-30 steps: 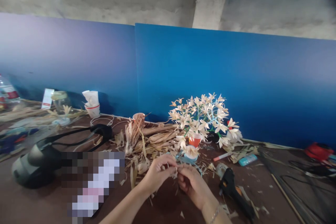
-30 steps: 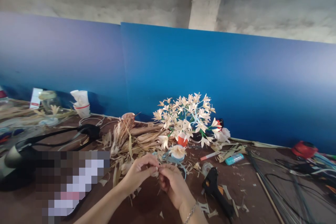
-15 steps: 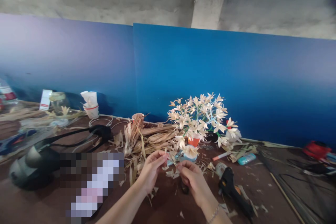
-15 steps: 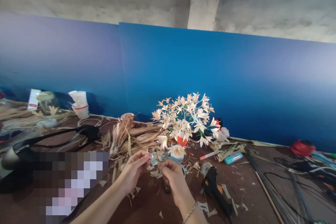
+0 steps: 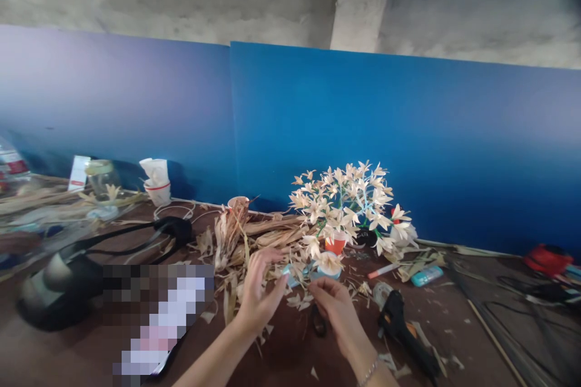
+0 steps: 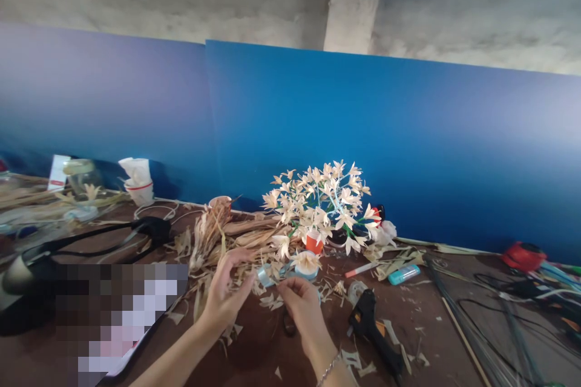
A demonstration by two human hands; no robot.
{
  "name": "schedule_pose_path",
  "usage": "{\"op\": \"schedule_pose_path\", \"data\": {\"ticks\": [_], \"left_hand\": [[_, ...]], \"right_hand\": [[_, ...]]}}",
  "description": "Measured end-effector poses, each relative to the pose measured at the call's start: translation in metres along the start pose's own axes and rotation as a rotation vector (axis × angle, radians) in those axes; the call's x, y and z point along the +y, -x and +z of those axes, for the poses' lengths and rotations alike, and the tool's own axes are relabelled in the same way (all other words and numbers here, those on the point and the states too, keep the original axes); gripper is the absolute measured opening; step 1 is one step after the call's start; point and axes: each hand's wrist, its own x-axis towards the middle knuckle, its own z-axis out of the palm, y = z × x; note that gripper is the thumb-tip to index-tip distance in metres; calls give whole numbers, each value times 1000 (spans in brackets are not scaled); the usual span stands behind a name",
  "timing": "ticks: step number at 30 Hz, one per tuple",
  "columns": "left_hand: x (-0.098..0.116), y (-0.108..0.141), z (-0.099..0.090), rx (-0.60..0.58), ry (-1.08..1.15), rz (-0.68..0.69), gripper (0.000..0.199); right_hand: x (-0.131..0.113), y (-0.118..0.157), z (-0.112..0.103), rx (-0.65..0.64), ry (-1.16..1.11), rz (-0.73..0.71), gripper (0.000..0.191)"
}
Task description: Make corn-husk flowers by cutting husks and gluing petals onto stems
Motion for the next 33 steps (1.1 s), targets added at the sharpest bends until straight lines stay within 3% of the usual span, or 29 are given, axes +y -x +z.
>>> {"op": "schedule_pose_path", "data": {"ticks": [3, 8, 18, 33], "left_hand": [[6, 1, -3, -174, -311, 267, 19], [8, -1, -1, -361, -556, 333, 17], [12, -5, -3, -375, -579, 360, 19], [7, -5, -3, -350, -547, 274, 12]], "right_hand": [[-2, 0, 2, 9, 52, -23, 22], [-1, 0, 2, -3, 107, -45, 19], [-2, -3, -5, -28, 90, -54, 19], [-4, -3, -6, -30, -33, -3, 26]]}}
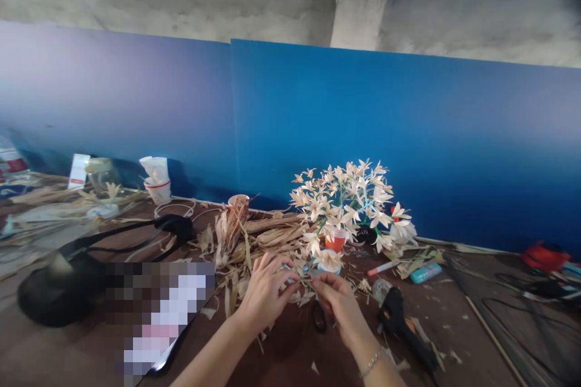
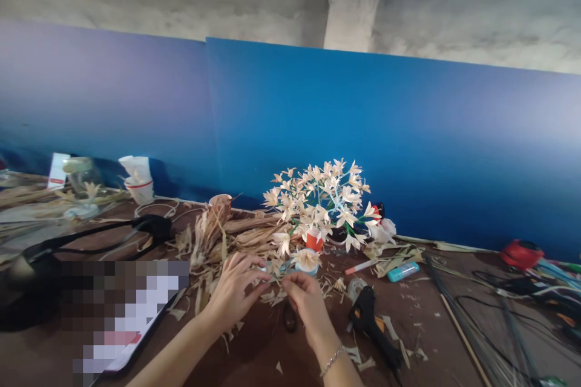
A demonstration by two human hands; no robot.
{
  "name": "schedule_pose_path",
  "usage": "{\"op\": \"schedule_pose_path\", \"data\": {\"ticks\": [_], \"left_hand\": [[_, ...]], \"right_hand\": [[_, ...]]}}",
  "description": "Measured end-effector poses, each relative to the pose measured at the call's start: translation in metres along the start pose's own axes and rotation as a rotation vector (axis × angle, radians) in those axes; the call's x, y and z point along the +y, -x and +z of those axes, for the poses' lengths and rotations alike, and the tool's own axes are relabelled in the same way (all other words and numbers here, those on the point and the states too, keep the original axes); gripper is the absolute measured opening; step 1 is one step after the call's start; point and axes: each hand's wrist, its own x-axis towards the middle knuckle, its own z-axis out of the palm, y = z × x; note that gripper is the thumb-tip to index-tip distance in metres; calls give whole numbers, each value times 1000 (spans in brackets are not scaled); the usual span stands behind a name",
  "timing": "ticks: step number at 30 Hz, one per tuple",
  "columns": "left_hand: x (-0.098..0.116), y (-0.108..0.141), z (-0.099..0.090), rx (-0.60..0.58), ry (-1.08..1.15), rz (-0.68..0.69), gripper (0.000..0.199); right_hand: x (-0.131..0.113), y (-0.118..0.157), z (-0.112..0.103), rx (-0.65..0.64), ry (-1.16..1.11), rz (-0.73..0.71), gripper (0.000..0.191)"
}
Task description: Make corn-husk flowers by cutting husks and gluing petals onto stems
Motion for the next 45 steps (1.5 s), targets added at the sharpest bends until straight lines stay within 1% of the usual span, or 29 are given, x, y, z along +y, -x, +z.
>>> {"op": "schedule_pose_path", "data": {"ticks": [3, 5, 7, 9, 12, 14, 15, 16, 18, 20, 21, 23, 26, 31, 33, 36, 41, 45], "left_hand": [[-1, -1, 1, -9, 91, -38, 12], [-1, -1, 4, 21, 223, -109, 14], [2, 0, 9, 67, 443, -216, 14], [7, 1, 15, 76, 746, -354, 15], [15, 3, 19, -19, 1210, -549, 21], [18, 3, 19, -53, 1391, -616, 22], [18, 2, 18, -44, 1430, -633, 23], [18, 1, 17, -25, 1437, -643, 23], [16, 0, 15, 1, 1398, -660, 25], [13, -1, 15, -23, 1352, -698, 26], [12, -1, 16, -43, 1338, -719, 26], [12, -1, 18, -89, 1326, -752, 28], [12, 1, 21, -148, 1318, -761, 32], [9, 4, 24, -212, 1335, -789, 35], [7, 4, 25, -236, 1343, -795, 35], [6, 3, 24, -259, 1306, -776, 35], [5, -1, 21, -271, 1094, -635, 33], [5, -2, 20, -253, 933, -578, 32]], "right_hand": [[3, 0, -1, -9, -29, 16, 27], [6, -1, -1, -24, -26, 28, 28], [8, 1, 2, -58, -14, 45, 28], [9, 3, 7, -116, -10, 66, 27], [8, 7, 15, -183, -18, 99, 26], [6, 8, 16, -191, -11, 117, 26], [6, 8, 16, -182, 3, 117, 26], [5, 8, 15, -158, 21, 98, 26], [4, 6, 12, -72, 68, -2, 24], [3, 6, 10, 12, 125, -133, 22], [2, 7, 9, 35, 158, -196, 21], [-1, 9, 9, 44, 247, -311, 21], [-3, 12, 9, 48, 404, -474, 18], [0, 11, 5, 62, 598, -676, 20], [2, 11, 3, 62, 645, -717, 20], [2, 11, 2, 70, 692, -736, 20], [-3, 13, 3, 100, 725, -723, 14], [-3, 11, 2, 81, 679, -689, 12]]}}
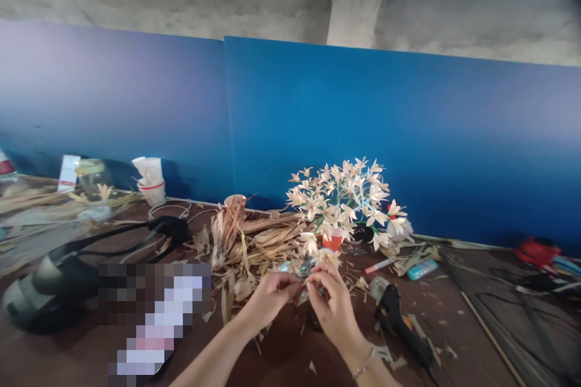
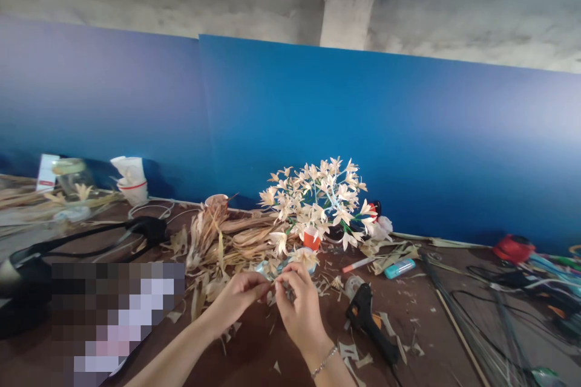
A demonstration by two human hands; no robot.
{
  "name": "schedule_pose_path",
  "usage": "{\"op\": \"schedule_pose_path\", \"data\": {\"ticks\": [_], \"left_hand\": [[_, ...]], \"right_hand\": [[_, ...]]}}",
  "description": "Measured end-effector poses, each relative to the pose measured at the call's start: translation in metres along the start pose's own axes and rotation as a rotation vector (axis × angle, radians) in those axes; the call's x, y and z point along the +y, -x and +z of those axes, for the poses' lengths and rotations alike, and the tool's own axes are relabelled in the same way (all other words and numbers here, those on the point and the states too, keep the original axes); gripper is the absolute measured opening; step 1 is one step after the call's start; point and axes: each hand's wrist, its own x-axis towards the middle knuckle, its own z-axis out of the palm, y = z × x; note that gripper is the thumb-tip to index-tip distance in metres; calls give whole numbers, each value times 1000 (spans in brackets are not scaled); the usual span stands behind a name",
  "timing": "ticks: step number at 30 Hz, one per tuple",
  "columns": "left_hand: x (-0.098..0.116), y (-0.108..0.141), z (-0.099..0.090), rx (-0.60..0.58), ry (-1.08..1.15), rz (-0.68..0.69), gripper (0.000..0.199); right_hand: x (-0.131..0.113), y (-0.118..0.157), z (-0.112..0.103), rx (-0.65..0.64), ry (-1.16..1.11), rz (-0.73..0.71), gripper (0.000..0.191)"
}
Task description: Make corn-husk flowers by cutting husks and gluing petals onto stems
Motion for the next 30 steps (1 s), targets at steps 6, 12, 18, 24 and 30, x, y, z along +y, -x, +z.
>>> {"op": "schedule_pose_path", "data": {"ticks": [6, 12, 18, 24, 30], "left_hand": [[-3, 3, 0, -33, 55, -77, 37], [-1, 6, 1, -68, 274, -217, 40], [-1, 8, 1, -130, 372, -238, 36], [2, 7, 2, -135, 300, -161, 31], [-3, 3, 4, -41, 190, -47, 28]], "right_hand": [[0, 0, 1, -100, -55, 38, 16], [-3, 0, 0, -94, -162, 122, 11], [-4, -2, 0, -118, -268, 165, 12], [-6, -2, -2, -115, -202, 242, 18], [-1, -2, 0, -117, -240, 249, 15]]}}
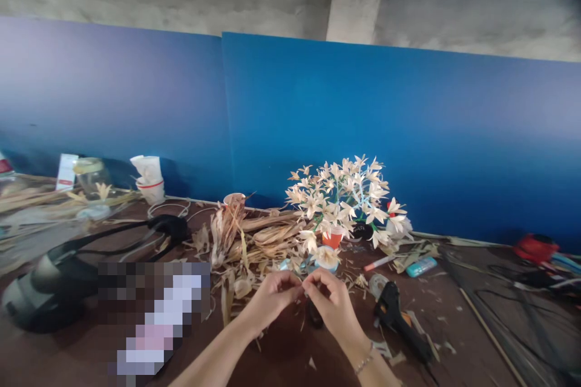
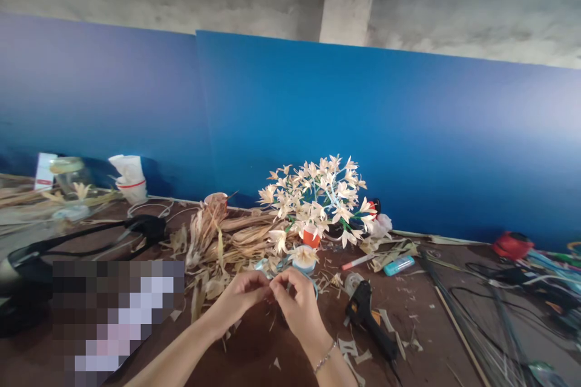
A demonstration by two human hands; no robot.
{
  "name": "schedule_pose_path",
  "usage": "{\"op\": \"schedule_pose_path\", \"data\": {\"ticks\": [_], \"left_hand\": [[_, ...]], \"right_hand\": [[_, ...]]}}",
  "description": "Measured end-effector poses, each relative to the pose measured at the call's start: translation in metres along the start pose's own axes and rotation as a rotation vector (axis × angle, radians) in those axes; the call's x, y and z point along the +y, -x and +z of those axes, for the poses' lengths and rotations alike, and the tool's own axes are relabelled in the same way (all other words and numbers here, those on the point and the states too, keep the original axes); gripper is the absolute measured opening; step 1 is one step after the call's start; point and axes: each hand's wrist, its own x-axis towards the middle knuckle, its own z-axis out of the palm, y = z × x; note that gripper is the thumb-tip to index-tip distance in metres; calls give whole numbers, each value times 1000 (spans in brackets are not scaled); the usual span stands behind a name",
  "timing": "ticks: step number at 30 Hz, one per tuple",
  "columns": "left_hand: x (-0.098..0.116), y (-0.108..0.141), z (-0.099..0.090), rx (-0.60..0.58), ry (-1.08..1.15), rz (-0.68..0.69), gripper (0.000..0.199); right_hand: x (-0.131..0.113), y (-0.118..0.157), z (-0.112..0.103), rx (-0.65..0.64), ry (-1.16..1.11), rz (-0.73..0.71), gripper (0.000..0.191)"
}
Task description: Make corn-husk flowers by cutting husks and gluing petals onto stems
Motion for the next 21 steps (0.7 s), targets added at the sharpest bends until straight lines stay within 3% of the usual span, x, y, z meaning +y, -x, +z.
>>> {"op": "schedule_pose_path", "data": {"ticks": [5, 11, 21], "left_hand": [[7, 3, 1, -49, 129, -42, 28], [10, 7, 1, -93, 20, -51, 33], [3, 4, 5, -13, 80, -17, 27]], "right_hand": [[4, -1, 3, -46, -246, 75, 15], [4, 1, 7, -70, -414, 136, 24], [12, 1, 13, 78, -440, 150, 29]]}}
